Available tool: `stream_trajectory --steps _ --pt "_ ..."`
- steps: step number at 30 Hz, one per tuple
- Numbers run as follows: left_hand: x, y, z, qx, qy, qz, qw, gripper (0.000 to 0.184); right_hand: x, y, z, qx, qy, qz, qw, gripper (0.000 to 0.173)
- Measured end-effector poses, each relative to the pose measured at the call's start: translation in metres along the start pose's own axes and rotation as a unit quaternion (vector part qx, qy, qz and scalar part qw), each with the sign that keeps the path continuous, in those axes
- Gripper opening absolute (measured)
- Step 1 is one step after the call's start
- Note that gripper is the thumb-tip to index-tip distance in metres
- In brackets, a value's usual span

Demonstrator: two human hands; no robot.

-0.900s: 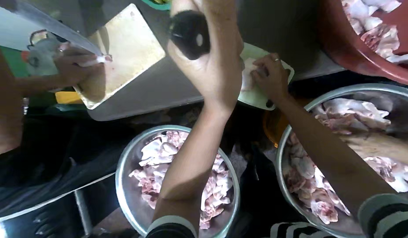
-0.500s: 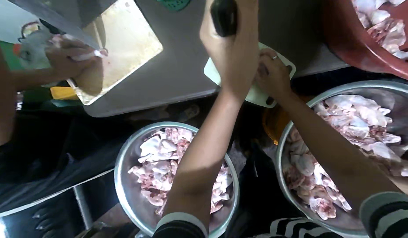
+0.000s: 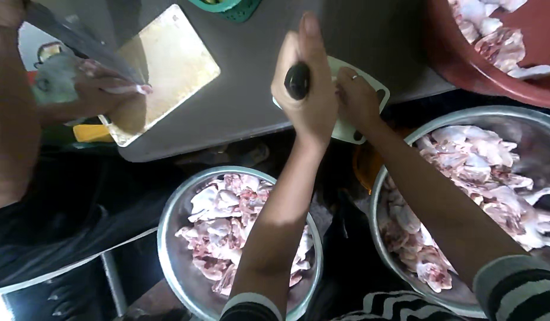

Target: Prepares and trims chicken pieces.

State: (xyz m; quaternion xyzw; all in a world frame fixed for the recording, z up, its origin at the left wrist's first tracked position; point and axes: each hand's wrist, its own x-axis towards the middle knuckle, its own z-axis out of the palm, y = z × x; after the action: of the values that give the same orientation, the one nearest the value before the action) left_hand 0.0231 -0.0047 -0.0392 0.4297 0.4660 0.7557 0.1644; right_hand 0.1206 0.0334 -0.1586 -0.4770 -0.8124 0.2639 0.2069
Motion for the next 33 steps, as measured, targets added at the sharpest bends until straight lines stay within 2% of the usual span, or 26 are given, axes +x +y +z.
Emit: stream_trajectory --steps 8,13,17,22,26,29,31,33 --pt "-0.022 0.009 -0.024 -0.026 0.028 -0.03 0.999 0.037 0.002 -0.005 -0.001 0.01 -0.019 0.009 1.0 0.023" --pt "-0.05 -0.004 -0.047 -0.042 0.048 0.021 0.998 0.035 0.004 -0.004 -0.007 0.021 -0.058 0.023 0.998 0.027" --pt "-0.071 -0.012 -0.064 -0.053 0.004 0.037 0.998 0.038 0.006 -0.002 -0.012 0.028 -0.09 0.027 0.995 0.028" --pt "-0.116 -0.026 -0.092 -0.026 0.019 0.051 0.998 0.045 0.007 -0.004 -0.011 0.02 -0.076 0.04 0.996 0.028" --pt "-0.134 -0.032 -0.097 0.008 0.027 0.07 0.997 0.044 0.009 -0.004 -0.012 0.02 -0.077 0.044 0.996 0.025" --pt "-0.129 -0.025 -0.093 -0.009 -0.016 0.069 0.997 0.039 0.007 -0.005 -0.012 0.024 -0.068 0.036 0.997 0.027" --pt "-0.107 -0.008 -0.093 -0.045 -0.036 0.043 0.997 0.039 0.004 -0.003 -0.011 0.025 -0.065 0.034 0.997 0.028" --pt "-0.079 0.013 -0.097 -0.087 -0.023 0.023 0.996 0.042 0.004 0.001 -0.008 0.035 -0.054 0.029 0.998 0.029"
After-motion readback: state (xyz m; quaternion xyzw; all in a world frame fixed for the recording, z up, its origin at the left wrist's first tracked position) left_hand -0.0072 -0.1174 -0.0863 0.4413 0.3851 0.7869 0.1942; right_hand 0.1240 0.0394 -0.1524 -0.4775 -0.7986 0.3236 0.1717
